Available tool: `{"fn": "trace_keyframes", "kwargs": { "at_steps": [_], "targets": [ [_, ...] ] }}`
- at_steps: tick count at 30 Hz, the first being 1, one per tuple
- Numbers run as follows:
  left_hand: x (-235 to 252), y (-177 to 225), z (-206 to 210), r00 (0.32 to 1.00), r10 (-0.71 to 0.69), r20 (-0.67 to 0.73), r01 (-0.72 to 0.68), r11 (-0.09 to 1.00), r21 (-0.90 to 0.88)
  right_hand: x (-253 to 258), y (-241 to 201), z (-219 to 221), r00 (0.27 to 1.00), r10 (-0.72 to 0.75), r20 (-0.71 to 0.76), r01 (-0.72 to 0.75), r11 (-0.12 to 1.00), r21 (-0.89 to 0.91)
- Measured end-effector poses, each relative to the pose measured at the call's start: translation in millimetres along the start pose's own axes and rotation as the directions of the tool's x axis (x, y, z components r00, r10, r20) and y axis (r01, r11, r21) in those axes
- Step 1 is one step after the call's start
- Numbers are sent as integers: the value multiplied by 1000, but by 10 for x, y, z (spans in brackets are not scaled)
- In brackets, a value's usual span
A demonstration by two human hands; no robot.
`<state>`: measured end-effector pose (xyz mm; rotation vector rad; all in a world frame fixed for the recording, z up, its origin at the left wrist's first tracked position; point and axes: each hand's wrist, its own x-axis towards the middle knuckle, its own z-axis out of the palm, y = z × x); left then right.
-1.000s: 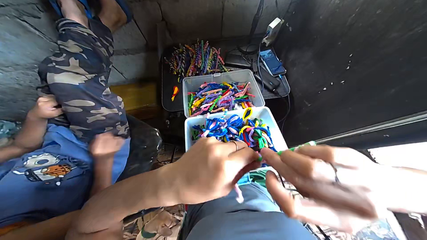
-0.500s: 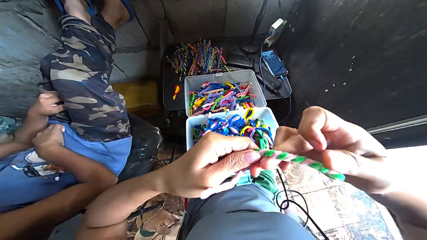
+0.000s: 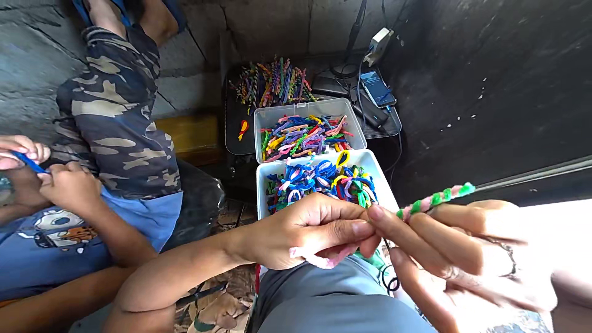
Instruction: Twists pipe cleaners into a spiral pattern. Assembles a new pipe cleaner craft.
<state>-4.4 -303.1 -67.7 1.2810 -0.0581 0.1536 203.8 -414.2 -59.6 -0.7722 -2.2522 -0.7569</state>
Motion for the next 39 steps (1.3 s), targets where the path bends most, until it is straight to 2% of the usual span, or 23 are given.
{"fn": "trace_keyframes", "kwargs": {
  "at_steps": [2,4,5,6,7,8,9,11,12,14,16,17,19,21,22,25,27,28,31,34,36,38,39],
  "targets": [
    [-8,5,-34,1000,16,16,-17,997,80,0,14,36,1000,-19,12,19,1000,13],
    [-28,18,-40,992,124,-3,-111,903,415,-8,24,72,999,4,53,-6,999,35],
    [-37,7,-36,972,234,-3,-169,710,684,-11,30,75,995,40,95,-47,997,66],
    [-45,-27,-27,938,344,42,-179,377,909,-16,39,87,985,98,139,-117,984,137],
    [-48,-79,-11,904,409,121,-138,13,990,-25,54,117,970,173,169,-211,947,243],
    [-54,-127,11,887,422,186,-86,-244,966,-40,71,150,941,265,209,-327,870,368],
    [-59,-169,25,884,411,224,-44,-403,914,-54,88,174,893,353,278,-448,748,489],
    [-60,-220,15,880,401,255,-18,-508,861,-72,136,186,759,445,475,-643,394,657],
    [-56,-228,4,876,412,250,-16,-492,870,-69,166,182,681,450,578,-705,191,682],
    [-51,-227,-21,868,455,199,-37,-340,940,-50,229,165,554,406,727,-753,-129,645],
    [-59,-192,-63,882,460,98,-83,-53,995,-51,252,146,525,401,751,-733,-236,638],
    [-70,-152,-84,901,433,35,-112,155,982,-57,251,132,550,418,723,-701,-239,672],
    [-82,-62,-123,941,334,-63,-160,598,786,-68,224,107,651,486,583,-596,-148,789],
    [-83,-8,-129,969,217,-121,-140,879,455,-68,174,92,739,562,371,-502,93,860],
    [-81,9,-124,980,155,-128,-110,946,304,-73,155,89,784,562,263,-466,254,847],
    [-58,4,-123,995,56,-78,-53,998,37,-107,75,75,894,446,33,-346,643,683],
    [-42,-3,-102,999,28,-39,-30,999,-42,-98,22,76,973,230,-29,-204,908,366],
    [-37,3,-82,999,16,-35,-18,998,-63,-103,-19,75,990,138,-16,-133,975,180],
    [-29,11,-54,1000,9,-11,-10,996,-86,-68,-139,134,998,54,-33,-57,990,-131],
    [-26,25,-88,998,30,62,-35,996,78,5,-115,84,1000,-3,-30,-2,986,-164],
    [-29,67,-98,996,33,86,-55,959,278,9,-91,35,999,-51,8,51,991,-126],
    [-30,89,-94,993,80,82,-112,826,553,-20,-79,15,996,-67,55,70,996,-56],
    [-34,90,-87,991,112,77,-133,701,700,-31,-76,12,995,-64,77,66,997,-31]
  ]
}}
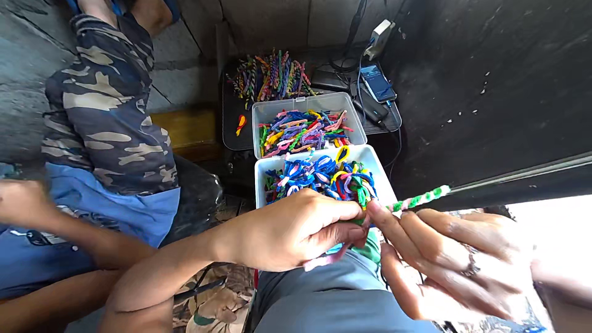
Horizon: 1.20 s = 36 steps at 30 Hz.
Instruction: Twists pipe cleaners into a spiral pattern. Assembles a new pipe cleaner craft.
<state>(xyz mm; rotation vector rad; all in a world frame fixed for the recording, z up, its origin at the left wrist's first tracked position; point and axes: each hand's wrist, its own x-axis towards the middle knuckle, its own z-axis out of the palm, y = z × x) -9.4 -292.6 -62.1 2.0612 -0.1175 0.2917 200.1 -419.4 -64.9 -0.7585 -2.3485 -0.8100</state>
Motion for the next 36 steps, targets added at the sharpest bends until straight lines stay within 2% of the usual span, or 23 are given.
{"fn": "trace_keyframes", "kwargs": {
  "at_steps": [1,2,3,4,5,7,8,10,11,12,13,15,16,17,19,21,23,24,26,28,31,34,36],
  "targets": [
    [-10,4,16,999,29,-29,-21,974,226,-23,2,-8,999,26,48,-27,999,28],
    [-20,4,53,995,71,-65,-32,876,480,-40,7,7,994,85,74,-90,993,78],
    [-21,-2,103,987,128,-97,-23,713,701,-52,17,51,983,168,78,-178,973,146],
    [-10,-1,153,978,173,-113,1,542,840,-62,32,111,959,273,79,-284,927,246],
    [2,-3,202,974,198,-112,26,394,919,-70,51,160,913,392,110,-403,833,378],
    [9,-51,248,969,233,-83,35,201,979,-68,117,187,770,567,293,-607,510,609],
    [5,-83,233,963,262,-62,17,173,985,-64,164,184,681,602,418,-671,284,685],
    [-19,-113,188,954,294,-51,-22,242,970,-62,246,203,531,561,635,-668,-184,721],
    [-31,-121,163,954,292,-72,-31,331,943,-77,259,227,486,530,695,-628,-341,700],
    [-43,-142,134,955,279,-103,-37,457,889,-94,257,245,462,515,722,-594,-425,683],
    [-55,-162,99,960,244,-136,-38,598,801,-107,244,248,459,520,720,-567,-452,688],
    [-75,-172,27,977,116,-180,-21,889,458,-119,200,228,503,581,640,-507,-401,763],
    [-73,-164,-3,984,43,-173,-1,971,237,-114,182,208,544,620,566,-481,-323,815],
    [-62,-158,-18,987,-13,-163,16,1000,19,-110,165,188,588,660,468,-458,-205,865],
    [-46,-145,-13,984,-108,-145,55,944,-327,-104,137,126,670,704,236,-417,93,904],
    [-40,-143,-6,980,-160,-121,78,858,-508,-135,116,44,778,628,18,-419,497,760],
    [-36,-143,9,981,-164,-105,74,812,-579,-128,45,-6,896,432,-101,-370,854,366],
    [-33,-135,19,982,-163,-98,73,800,-595,-110,6,-17,945,313,-99,-300,945,128],
    [-19,-108,39,985,-158,-71,81,782,-618,-55,-55,27,982,168,-85,-182,962,-204],
    [-8,-94,55,986,-159,-39,98,765,-636,-40,-51,102,992,85,-96,-111,944,-309],
    [2,-77,85,983,-185,19,151,732,-665,-70,129,196,980,-149,-133,110,957,-268],
    [15,-70,91,978,-195,73,192,715,-672,-40,235,187,963,-256,-87,220,929,-298],
    [6,-102,82,988,-142,60,151,812,-564,-25,267,149,978,-206,-46,206,978,9]
  ]
}}
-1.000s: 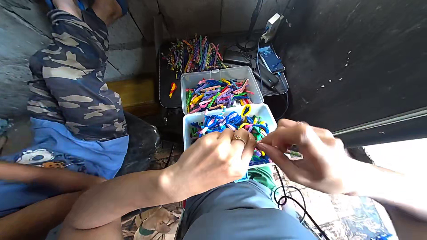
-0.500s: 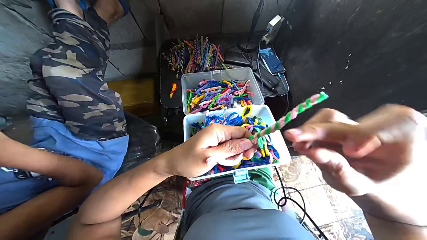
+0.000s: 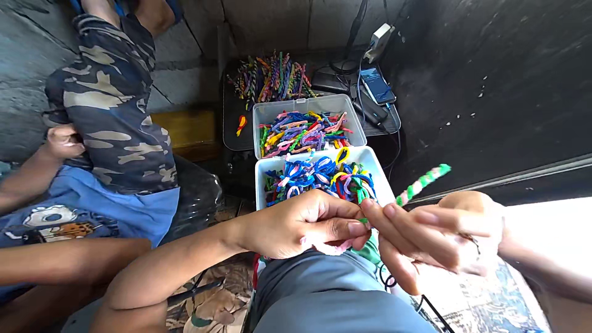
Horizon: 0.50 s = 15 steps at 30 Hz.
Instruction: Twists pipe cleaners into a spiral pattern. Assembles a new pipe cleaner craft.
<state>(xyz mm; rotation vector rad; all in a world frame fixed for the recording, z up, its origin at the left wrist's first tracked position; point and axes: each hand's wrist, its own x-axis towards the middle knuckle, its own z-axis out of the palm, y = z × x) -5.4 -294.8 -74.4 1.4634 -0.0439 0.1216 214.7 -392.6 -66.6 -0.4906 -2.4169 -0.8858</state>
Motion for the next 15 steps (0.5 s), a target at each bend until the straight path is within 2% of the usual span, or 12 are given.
{"fn": "trace_keyframes", "kwargs": {
  "at_steps": [1,2,3,4,5,7,8,9,10,11,13,15],
  "targets": [
    [-10,-3,-13,999,47,-15,-44,985,167,-15,-13,-1,999,46,25,-48,995,86],
    [-24,-5,-21,992,116,-44,-88,908,409,-37,-61,11,990,128,59,-133,986,98],
    [-38,-16,-23,976,209,-58,-113,719,686,-54,-119,39,971,222,92,-231,966,112],
    [-41,-52,-12,951,305,-49,-92,431,898,-66,-163,93,942,317,109,-332,925,183],
    [-32,-105,2,928,371,-4,-55,148,987,-76,-199,156,895,427,131,-447,845,293],
    [-4,-215,21,907,408,104,-17,-211,977,-84,-219,231,708,643,293,-681,510,525],
    [5,-269,14,898,415,147,-10,-316,949,-79,-185,232,574,696,431,-758,252,602],
    [8,-307,-2,885,426,186,-7,-387,922,-72,-130,229,432,685,586,-770,-59,635],
    [10,-326,-28,870,441,218,-8,-430,903,-64,-75,236,325,625,710,-702,-344,624],
    [12,-335,-60,855,459,242,-13,-447,894,-59,-45,253,258,566,783,-600,-541,589],
    [6,-331,-119,841,474,261,-26,-447,894,-51,-47,284,198,512,836,-467,-701,540],
    [-8,-335,-167,841,494,221,-45,-344,938,-51,-64,289,197,519,832,-460,-700,546]
  ]
}}
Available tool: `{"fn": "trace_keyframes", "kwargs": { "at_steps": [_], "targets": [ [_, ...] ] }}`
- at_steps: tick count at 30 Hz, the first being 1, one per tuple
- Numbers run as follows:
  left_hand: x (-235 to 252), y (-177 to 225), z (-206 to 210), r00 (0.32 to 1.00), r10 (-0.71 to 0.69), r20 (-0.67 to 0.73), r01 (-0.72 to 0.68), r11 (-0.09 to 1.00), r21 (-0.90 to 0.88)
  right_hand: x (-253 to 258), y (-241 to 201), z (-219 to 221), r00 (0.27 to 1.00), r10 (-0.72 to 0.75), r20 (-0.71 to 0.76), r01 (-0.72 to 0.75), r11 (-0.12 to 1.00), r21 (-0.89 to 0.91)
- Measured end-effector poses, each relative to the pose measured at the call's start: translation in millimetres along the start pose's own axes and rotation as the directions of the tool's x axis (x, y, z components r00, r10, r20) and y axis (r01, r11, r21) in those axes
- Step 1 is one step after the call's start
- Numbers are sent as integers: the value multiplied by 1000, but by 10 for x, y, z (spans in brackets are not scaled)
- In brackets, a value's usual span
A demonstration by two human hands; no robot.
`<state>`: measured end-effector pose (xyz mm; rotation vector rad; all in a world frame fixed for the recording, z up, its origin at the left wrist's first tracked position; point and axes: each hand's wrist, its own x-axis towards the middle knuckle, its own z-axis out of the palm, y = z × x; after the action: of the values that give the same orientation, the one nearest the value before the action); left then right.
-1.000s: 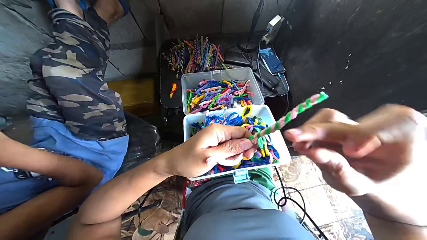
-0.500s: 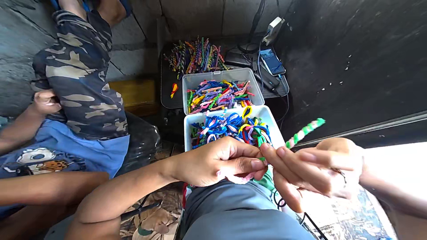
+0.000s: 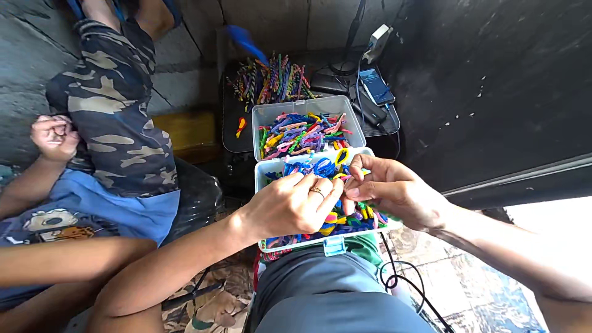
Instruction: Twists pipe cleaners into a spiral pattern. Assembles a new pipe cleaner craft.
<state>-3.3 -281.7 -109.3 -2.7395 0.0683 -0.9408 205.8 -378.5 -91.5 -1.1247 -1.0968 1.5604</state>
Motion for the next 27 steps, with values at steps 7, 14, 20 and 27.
{"fn": "trace_keyframes", "kwargs": {
  "at_steps": [7,14,20,27],
  "targets": [
    [-10,-94,-204,857,-351,376,490,335,-804,-226,-4,-95,771,-629,100,628,724,-285],
    [123,-154,-297,792,-166,588,547,-237,-803,-317,-74,-30,368,-583,724,461,-561,-687],
    [180,-189,-257,823,-11,568,556,-188,-810,-205,-105,-56,250,-418,873,330,-811,-483],
    [105,-38,-188,962,-126,243,210,909,-360,-116,37,-37,387,-494,779,500,-597,-627]
  ]
}}
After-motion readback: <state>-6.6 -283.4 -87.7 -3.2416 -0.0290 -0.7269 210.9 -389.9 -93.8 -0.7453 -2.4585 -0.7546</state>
